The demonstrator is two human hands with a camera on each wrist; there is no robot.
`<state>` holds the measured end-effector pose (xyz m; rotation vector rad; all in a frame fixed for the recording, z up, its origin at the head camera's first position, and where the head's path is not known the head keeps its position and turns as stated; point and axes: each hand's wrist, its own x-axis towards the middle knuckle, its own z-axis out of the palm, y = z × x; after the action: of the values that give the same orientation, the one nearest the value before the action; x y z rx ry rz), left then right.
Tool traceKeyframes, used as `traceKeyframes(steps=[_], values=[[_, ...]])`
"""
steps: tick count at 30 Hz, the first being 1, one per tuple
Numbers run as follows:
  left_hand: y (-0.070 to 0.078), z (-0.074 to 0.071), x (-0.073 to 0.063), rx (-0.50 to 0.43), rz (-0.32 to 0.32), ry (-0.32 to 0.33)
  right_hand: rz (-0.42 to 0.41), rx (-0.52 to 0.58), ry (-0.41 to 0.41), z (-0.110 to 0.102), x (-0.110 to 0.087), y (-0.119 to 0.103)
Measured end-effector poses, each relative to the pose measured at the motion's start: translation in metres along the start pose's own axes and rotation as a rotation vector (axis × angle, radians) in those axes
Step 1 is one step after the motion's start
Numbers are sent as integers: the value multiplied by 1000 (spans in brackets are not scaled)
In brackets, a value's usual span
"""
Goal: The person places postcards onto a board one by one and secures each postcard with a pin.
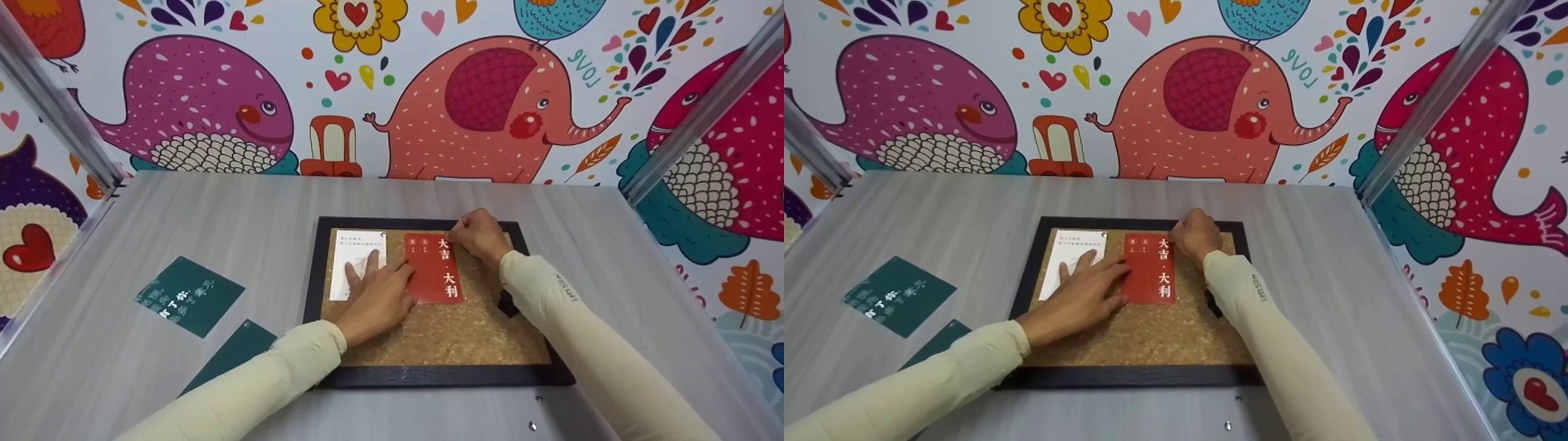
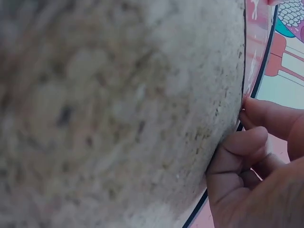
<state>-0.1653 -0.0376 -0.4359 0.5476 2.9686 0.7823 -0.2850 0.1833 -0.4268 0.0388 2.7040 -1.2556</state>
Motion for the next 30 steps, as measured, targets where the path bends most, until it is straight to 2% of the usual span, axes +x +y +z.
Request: traceKeyframes(steps=[10,23,30], values=[[-2,0,-1,-25,-1,7,-88,-98,21,6,-6,-1],[-3,2,-2,-15,16,18,-138,-200,39,11,-7,1],[-2,1,-1,-18,10,5,-219,-308,60,10,-9,0]])
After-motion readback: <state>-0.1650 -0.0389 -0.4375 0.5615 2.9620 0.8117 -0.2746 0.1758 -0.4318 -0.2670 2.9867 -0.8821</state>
